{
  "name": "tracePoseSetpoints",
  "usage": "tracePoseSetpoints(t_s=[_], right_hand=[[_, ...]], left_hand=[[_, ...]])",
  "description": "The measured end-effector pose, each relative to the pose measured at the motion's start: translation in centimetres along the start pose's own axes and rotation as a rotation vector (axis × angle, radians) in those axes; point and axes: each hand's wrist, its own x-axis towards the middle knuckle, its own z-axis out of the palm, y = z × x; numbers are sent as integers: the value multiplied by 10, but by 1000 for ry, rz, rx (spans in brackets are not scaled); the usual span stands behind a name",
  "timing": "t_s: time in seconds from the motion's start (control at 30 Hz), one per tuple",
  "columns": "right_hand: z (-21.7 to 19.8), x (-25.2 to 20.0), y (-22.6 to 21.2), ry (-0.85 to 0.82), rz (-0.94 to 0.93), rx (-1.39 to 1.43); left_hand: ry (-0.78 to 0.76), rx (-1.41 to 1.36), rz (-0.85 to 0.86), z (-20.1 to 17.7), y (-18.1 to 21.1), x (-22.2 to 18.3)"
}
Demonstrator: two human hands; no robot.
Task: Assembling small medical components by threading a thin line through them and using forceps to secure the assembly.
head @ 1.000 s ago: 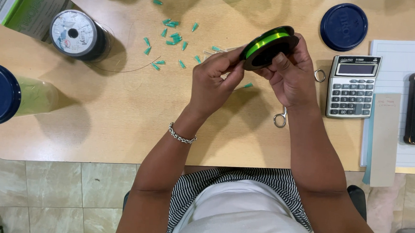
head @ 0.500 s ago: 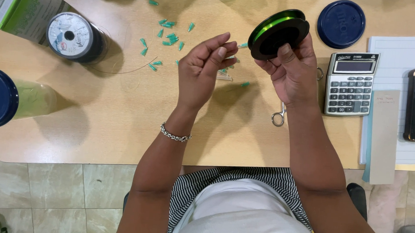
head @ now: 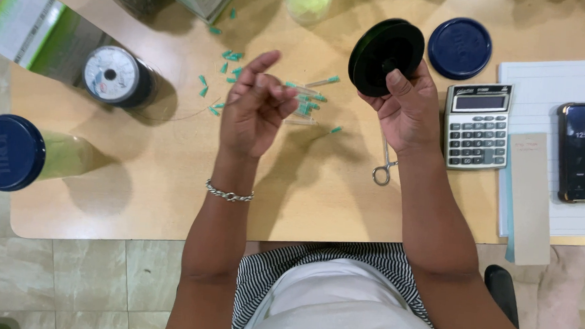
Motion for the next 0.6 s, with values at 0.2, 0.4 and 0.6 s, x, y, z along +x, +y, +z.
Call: tracePoseSetpoints(t_s=[0.2, 0.4, 0.6], right_hand=[[-9, 5, -13, 127, 16, 60], [-5, 3, -26, 253, 67, 42], [-11, 5, -29, 240, 56, 43]], left_hand=[[16, 198, 261, -21, 84, -25], [407, 519, 560, -39, 204, -121], [496, 672, 555, -175, 299, -224]])
